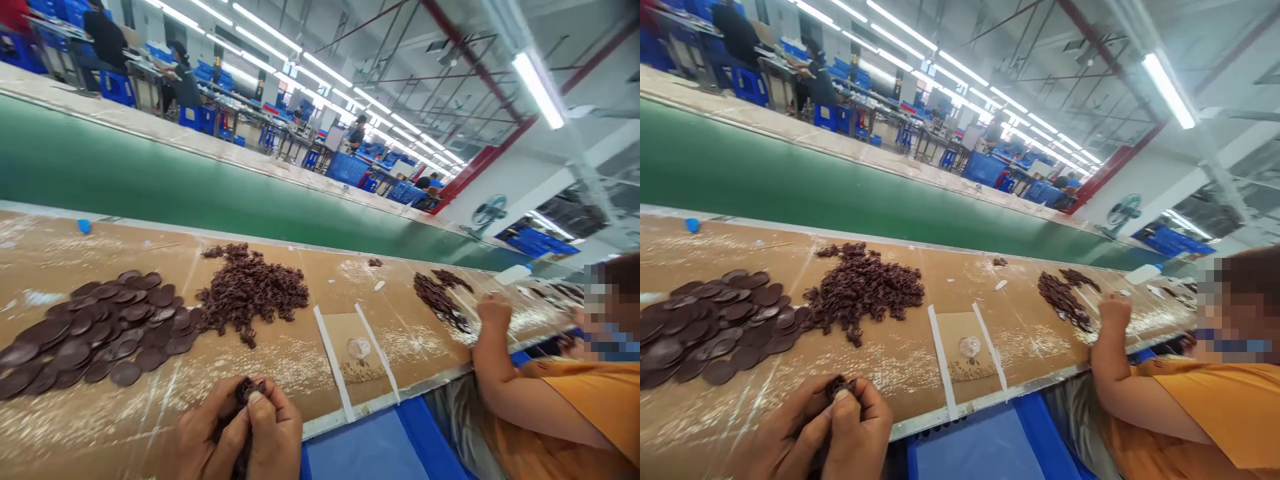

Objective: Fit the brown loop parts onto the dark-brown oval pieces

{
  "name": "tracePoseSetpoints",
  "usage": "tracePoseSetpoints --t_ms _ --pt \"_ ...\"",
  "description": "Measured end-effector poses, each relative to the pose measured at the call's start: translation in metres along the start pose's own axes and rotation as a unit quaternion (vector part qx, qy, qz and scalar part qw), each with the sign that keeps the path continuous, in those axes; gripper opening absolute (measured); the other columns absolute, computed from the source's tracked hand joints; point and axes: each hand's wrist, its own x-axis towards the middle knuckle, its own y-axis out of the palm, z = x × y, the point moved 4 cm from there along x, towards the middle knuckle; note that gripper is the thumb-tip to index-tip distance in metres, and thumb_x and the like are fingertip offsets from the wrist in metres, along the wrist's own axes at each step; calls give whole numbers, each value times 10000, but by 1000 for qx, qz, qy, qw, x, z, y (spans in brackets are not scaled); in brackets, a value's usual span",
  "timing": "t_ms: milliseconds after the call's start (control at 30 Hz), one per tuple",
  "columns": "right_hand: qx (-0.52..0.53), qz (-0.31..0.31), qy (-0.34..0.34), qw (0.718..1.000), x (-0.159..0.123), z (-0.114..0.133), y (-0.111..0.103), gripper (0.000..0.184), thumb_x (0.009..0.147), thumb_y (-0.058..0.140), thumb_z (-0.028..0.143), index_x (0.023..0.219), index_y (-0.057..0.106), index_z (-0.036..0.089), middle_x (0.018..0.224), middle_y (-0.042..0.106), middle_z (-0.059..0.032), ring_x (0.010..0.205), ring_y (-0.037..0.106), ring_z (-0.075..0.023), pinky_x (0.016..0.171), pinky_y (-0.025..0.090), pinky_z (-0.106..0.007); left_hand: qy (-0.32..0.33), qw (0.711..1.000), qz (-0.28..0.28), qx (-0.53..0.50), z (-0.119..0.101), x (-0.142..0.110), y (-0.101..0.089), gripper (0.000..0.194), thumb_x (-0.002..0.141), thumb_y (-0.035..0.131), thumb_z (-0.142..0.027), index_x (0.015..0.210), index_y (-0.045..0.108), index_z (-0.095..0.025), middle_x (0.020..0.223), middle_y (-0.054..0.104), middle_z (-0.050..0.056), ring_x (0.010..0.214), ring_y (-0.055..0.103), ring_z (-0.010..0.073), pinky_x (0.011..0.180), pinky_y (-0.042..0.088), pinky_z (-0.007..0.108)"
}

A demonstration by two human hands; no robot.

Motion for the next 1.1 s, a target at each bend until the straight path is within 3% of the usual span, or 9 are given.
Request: tracePoseSetpoints --t_ms 167,300,467,733,867,1033,1100 --pt "0 -20 45 999 -3 6 -5 333 700 800 460 816 773 149 723 755 -56 676 667 -190 668 535 -262 24 998 57 5 -8 2 2 244 1005 503 -360 1133 690 -268 779 776 -26 669 730 160 622 494 206" --pt "22 9 75 997 -6 14 1 335 703 833 473 790 749 161 686 728 -38 620 629 -173 601 502 -251 22 997 68 27 -14 4 -1 234 1013 505 -318 1134 684 -229 790 755 -1 681 700 165 646 493 222" --pt "37 1 83 996 -10 19 1 351 684 868 469 815 750 166 799 786 -81 758 699 -215 754 557 -294 57 995 78 -5 -21 3 0 198 1010 496 -299 1087 666 -232 755 718 -17 695 703 164 644 503 216" --pt "41 14 81 996 -8 19 1 358 671 886 479 779 733 174 783 771 -75 732 684 -212 701 552 -282 79 994 71 17 -19 5 -1 160 1021 502 -293 1058 647 -237 794 743 -4 688 701 159 637 507 214" --pt "55 12 101 993 -6 20 -1 363 646 917 467 776 738 179 655 690 -10 538 558 -130 503 448 -216 91 993 78 9 -20 5 1 169 1021 506 -305 1085 650 -242 762 715 -22 635 672 144 673 534 217" --pt "68 -3 108 992 -6 23 -5 419 568 978 477 745 749 174 654 689 -12 535 545 -106 510 442 -192 89 993 70 18 -18 4 3 164 1010 539 -289 1115 661 -257 823 752 -22 744 743 153 699 559 205" --pt "69 -11 121 990 -7 24 -5 433 537 996 476 731 749 177 602 660 2 496 501 -87 465 390 -176 98 993 62 16 -17 5 3 164 1006 550 -277 1124 663 -266 829 764 -33 733 749 142 694 570 195"
